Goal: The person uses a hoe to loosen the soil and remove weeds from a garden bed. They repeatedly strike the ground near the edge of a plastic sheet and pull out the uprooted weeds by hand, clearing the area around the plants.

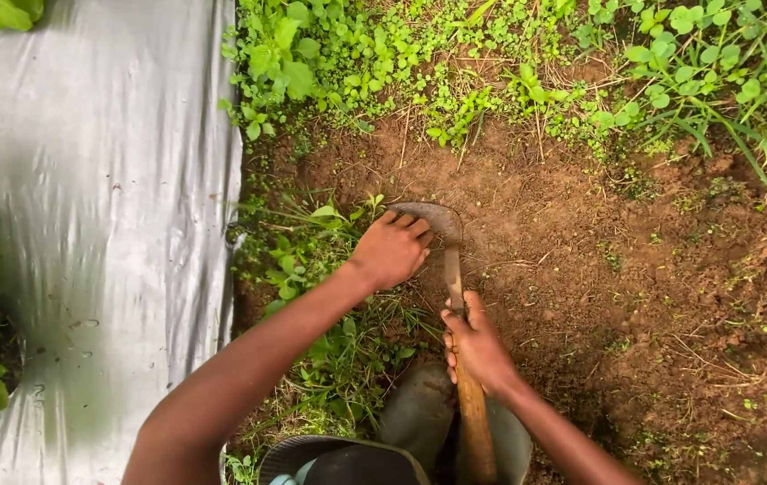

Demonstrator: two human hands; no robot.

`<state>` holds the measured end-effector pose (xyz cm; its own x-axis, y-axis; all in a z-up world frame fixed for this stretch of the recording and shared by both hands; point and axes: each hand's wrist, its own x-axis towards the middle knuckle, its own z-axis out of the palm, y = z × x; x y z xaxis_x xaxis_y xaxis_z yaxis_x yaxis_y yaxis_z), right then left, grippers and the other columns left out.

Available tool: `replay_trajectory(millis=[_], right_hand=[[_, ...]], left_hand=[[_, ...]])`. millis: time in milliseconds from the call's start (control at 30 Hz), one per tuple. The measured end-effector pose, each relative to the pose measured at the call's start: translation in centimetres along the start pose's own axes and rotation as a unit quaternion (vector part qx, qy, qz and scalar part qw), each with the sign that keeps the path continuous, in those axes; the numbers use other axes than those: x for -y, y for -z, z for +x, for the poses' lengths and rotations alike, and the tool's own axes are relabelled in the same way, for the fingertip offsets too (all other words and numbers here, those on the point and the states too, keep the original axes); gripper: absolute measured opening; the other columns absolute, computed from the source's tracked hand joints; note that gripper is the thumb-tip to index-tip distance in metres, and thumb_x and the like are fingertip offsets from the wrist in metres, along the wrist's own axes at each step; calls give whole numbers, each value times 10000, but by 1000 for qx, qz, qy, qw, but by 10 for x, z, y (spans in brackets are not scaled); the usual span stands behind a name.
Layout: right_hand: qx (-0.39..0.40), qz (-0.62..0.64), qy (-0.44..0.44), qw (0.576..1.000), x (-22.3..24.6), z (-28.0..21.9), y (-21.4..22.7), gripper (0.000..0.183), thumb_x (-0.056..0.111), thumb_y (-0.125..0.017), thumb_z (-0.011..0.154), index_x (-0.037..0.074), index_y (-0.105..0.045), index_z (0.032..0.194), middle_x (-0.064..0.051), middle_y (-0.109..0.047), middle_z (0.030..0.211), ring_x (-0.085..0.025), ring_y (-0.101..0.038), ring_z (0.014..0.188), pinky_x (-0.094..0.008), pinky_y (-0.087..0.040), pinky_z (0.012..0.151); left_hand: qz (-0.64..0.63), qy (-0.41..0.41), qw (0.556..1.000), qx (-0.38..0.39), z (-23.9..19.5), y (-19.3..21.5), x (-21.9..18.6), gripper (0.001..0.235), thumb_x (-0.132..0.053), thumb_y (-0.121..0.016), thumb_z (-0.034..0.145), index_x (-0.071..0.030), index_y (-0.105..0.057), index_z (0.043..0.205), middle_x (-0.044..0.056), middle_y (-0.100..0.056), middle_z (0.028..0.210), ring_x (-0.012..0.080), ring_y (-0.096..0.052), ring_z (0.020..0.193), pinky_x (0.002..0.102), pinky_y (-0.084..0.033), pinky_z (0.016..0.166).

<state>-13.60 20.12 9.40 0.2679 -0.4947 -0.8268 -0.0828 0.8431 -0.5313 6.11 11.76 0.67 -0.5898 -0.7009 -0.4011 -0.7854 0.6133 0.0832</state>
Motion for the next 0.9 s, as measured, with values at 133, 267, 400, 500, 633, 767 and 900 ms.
replay_trajectory(millis=[133, 267, 400, 500, 633, 767, 900], right_hand=[[5, -9, 12, 1000, 10, 2, -1, 337, 103, -427, 1031, 9, -376, 1351, -82, -453, 695, -177, -516, 458, -328, -498, 288], [-3, -40, 27, 999, 25, 1, 7, 370, 77, -434, 1025, 8, -384, 1385, -83, -483, 719, -172, -522, 479, -318, -502, 309], [-93, -62, 74, 991, 50, -6, 27, 333, 15, -444, 1004, -18, -429, 1335, -97, -504, 708, -199, -509, 478, -326, -485, 318], [-159, -62, 146, 975, 71, 1, 53, 315, -3, -429, 1011, -16, -406, 1324, -99, -498, 727, -206, -517, 493, -337, -493, 331], [-211, -80, 224, 948, 99, 6, 77, 320, -22, -412, 1020, -28, -355, 1335, -87, -470, 753, -186, -500, 518, -324, -497, 354], [-209, -91, 216, 949, 112, 17, 108, 280, -4, -388, 1031, -14, -366, 1311, -66, -474, 743, -188, -486, 529, -352, -502, 383], [-188, -32, 234, 953, 118, 16, 111, 223, 57, -320, 1074, 72, -321, 1297, -31, -419, 779, -162, -461, 567, -328, -504, 447]], left_hand=[[38, 16, 997, 68, -17, 27, 1, 480, -422, -381, 1059, -120, -751, 1101, 57, -658, 1258, 243, -633, 1122, 456, -381, 1081], [63, 50, 986, 146, -18, 15, 13, 522, -471, -389, 1038, -115, -771, 1033, 89, -684, 1200, 254, -653, 1067, 447, -405, 1030], [57, 66, 975, 203, -22, 45, 21, 583, -507, -354, 1056, -100, -770, 1060, 91, -702, 1183, 261, -682, 1065, 417, -401, 1076], [49, 52, 974, 213, -27, 81, 14, 565, -473, -356, 1074, -99, -776, 1021, 93, -749, 1022, 258, -720, 954, 442, -413, 1102], [37, 48, 986, 157, 32, 19, 21, 411, -407, -487, 1020, -138, -781, 922, 56, -754, 890, 256, -732, 831, 465, -500, 918], [-36, 61, 997, -25, 82, 67, 18, 231, -211, -618, 957, -109, -710, 1143, 107, -695, 1085, 301, -736, 972, 476, -549, 870], [15, 149, 982, -114, 113, 86, 40, 582, -112, -727, 943, -100, -479, 1469, 163, -506, 1287, 302, -693, 1091, 435, -565, 903]])
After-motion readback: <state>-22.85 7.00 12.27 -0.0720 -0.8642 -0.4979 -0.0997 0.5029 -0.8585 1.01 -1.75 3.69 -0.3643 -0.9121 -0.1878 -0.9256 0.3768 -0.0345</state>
